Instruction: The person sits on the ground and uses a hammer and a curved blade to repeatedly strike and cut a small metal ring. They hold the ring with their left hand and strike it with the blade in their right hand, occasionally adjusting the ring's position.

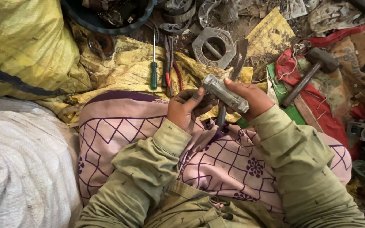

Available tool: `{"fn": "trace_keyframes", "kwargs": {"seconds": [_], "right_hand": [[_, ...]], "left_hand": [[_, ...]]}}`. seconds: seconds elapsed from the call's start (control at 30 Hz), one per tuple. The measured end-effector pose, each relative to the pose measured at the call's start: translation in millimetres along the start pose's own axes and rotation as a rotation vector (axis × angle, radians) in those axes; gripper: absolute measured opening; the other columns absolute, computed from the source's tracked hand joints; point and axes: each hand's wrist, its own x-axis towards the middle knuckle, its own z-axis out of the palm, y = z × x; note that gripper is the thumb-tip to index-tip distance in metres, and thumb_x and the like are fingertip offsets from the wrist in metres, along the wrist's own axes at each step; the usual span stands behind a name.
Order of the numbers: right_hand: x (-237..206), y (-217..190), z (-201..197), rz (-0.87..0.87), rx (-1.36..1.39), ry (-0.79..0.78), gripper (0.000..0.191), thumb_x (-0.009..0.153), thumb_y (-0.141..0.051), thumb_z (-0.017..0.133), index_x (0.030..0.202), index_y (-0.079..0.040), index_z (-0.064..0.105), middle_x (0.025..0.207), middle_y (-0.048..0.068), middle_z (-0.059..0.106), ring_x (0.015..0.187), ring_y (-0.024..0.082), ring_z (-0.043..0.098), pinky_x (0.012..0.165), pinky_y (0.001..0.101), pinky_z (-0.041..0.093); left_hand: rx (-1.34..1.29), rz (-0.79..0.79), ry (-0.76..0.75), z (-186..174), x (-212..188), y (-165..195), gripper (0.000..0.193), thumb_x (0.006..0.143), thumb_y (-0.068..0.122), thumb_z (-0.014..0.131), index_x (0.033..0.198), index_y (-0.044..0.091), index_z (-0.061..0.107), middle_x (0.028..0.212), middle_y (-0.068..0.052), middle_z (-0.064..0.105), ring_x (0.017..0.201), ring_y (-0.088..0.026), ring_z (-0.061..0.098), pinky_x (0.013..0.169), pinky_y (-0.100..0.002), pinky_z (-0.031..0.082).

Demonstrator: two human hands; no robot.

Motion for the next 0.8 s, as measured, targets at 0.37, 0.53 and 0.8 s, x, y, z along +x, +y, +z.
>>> {"fn": "trace_keyframes", "kwargs": {"seconds": [0.37,0.53,0.8], "right_hand": [[-9,-13,1,-0.393,-0.415,-0.089,0.043,0.090,-0.020,0.076,0.128,-0.001,0.068,0.110,0.004,0.074,0.094,0.009,0.068,0.081,0.0255,0.058],[0,-7,-4,-0.407,-0.557,-0.034,0.038,0.100,-0.030,0.067,0.125,-0.001,0.072,0.105,0.002,0.076,0.093,0.005,0.065,0.083,0.0219,0.053],[10,3,-7,-0.203,-0.444,-0.009,0.042,0.102,-0.039,0.063,0.108,0.000,0.077,0.086,-0.003,0.072,0.072,0.004,0.059,0.065,0.0234,0.049]], "left_hand": [[-0.084,-0.018,-0.002,-6,5,2,0.033,0.096,0.028,0.073,0.103,-0.003,0.070,0.100,-0.017,0.076,0.087,-0.028,0.078,0.082,-0.041,0.066],[0.001,-0.005,-0.025,-7,3,0,0.039,0.099,0.033,0.069,0.106,-0.006,0.070,0.099,-0.018,0.075,0.086,-0.030,0.078,0.080,-0.041,0.066],[0.152,0.039,-0.065,4,-7,7,0.064,0.101,0.051,0.057,0.108,-0.011,0.069,0.097,-0.021,0.076,0.083,-0.029,0.078,0.074,-0.039,0.066]]}}
